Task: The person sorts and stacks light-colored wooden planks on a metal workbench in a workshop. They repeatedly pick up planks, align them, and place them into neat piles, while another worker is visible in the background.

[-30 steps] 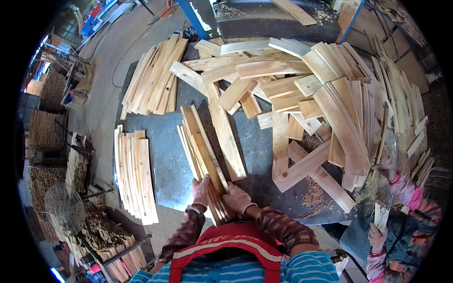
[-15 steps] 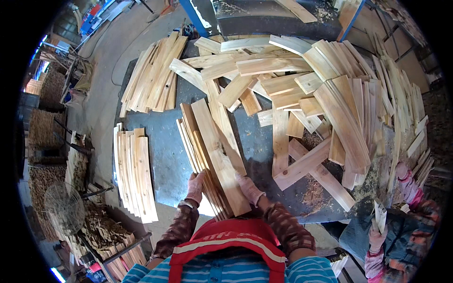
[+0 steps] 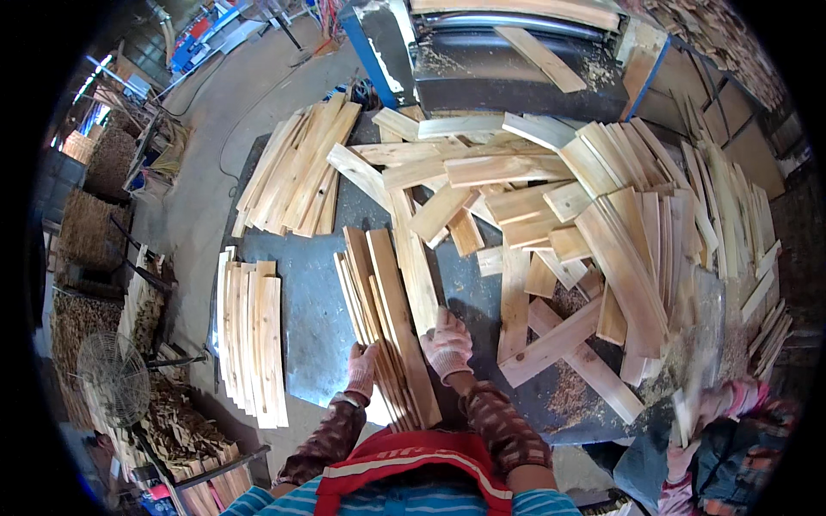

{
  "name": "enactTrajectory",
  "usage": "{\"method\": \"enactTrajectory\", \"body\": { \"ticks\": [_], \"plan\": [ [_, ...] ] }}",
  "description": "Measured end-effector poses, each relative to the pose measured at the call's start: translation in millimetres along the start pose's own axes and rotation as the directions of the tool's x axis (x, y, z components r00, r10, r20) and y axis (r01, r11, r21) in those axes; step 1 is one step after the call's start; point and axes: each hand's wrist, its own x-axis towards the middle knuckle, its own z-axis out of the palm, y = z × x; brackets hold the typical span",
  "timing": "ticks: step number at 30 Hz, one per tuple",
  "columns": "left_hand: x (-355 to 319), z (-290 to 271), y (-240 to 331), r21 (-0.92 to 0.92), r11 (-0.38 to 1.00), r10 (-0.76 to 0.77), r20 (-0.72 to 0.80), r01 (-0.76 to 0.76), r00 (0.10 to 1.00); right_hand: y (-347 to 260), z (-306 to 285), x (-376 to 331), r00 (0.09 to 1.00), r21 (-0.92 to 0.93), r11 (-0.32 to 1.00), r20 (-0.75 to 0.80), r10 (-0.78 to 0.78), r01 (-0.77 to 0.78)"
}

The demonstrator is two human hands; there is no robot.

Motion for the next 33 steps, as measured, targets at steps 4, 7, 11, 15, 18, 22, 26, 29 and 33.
{"method": "enactTrajectory", "body": {
  "ticks": [4,7,11,15,18,22,26,29,33],
  "plan": [
    [-5,13,20,0.352,0.881,0.415,-0.249,-0.317,0.875,15,9,34,0.975,0.26,0.944,0.14,0.172,-0.204],
    [-12,18,45,0.34,0.732,0.655,-0.11,-0.591,0.747,28,19,42,0.972,0.555,0.802,0.187,0.141,-0.223],
    [-36,36,103,-0.306,0.952,0.124,0.358,-0.009,0.925,2,-43,21,0.902,0.83,0.498,0.388,-0.189,-0.253],
    [-5,37,104,-0.465,0.87,0.078,0.459,0.164,0.885,-18,-50,33,0.915,0.774,0.584,0.383,-0.125,-0.244],
    [34,21,143,-0.451,0.884,0.284,0.306,-0.124,0.909,-1,-26,90,0.984,0.47,0.864,-0.087,-0.156,0.179],
    [129,-60,261,-0.056,0.874,0.483,-0.004,-0.482,0.876,-26,-22,163,0.864,-0.287,0.904,-0.305,-0.4,0.317],
    [138,-63,379,-0.331,0.635,0.721,-0.07,-0.698,0.689,18,58,239,0.952,-0.637,0.77,-0.208,-0.226,0.043],
    [128,-27,358,-0.416,0.636,0.706,-0.026,-0.65,0.708,10,20,242,0.989,-0.146,0.979,0.067,-0.133,0.142],
    [119,42,217,0.017,0.862,0.473,0.333,-0.507,0.816,-52,-64,165,0.954,0.197,0.949,0.121,-0.274,0.248]
  ]
}}
